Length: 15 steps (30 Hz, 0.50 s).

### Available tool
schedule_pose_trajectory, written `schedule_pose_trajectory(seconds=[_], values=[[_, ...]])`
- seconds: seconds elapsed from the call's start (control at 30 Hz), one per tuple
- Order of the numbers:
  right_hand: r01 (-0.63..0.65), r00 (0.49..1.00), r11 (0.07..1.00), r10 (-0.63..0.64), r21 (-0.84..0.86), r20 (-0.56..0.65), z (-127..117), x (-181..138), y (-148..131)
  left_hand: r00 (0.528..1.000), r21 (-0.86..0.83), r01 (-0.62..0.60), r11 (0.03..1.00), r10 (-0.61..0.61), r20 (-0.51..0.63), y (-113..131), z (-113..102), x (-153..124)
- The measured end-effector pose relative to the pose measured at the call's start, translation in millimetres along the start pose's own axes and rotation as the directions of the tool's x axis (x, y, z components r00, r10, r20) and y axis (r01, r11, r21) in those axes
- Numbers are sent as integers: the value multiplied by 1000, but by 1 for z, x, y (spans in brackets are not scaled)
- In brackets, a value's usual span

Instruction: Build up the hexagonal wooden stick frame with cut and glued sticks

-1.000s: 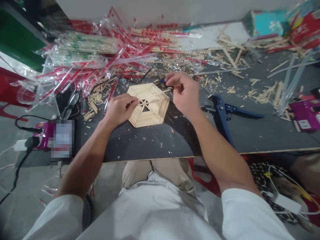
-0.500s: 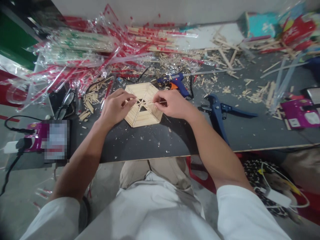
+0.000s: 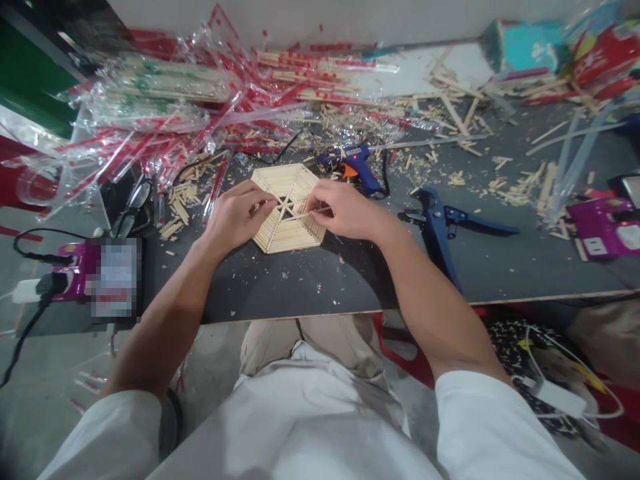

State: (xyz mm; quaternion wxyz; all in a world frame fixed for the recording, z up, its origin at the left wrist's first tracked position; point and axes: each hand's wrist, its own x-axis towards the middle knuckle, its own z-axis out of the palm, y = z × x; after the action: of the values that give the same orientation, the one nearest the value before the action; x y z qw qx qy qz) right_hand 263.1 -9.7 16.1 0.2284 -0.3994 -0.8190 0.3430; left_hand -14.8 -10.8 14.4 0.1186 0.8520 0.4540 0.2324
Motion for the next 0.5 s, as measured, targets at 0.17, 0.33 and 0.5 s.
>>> schedule_pose_trajectory(seconds=[0.17,0.33,0.5], values=[[4,1000,1000,-4,-6,6,1,0,2,1000,-15,-3,1000,4,17,3,2,0],[15,1000,999,-15,-29,-3,3,0,1,1000,15,22,1000,-22,-16,5,3,0],[-2,1000,999,2,-38,-12,4,-1,1,999,14,33,999,-33,6,7,3,0]])
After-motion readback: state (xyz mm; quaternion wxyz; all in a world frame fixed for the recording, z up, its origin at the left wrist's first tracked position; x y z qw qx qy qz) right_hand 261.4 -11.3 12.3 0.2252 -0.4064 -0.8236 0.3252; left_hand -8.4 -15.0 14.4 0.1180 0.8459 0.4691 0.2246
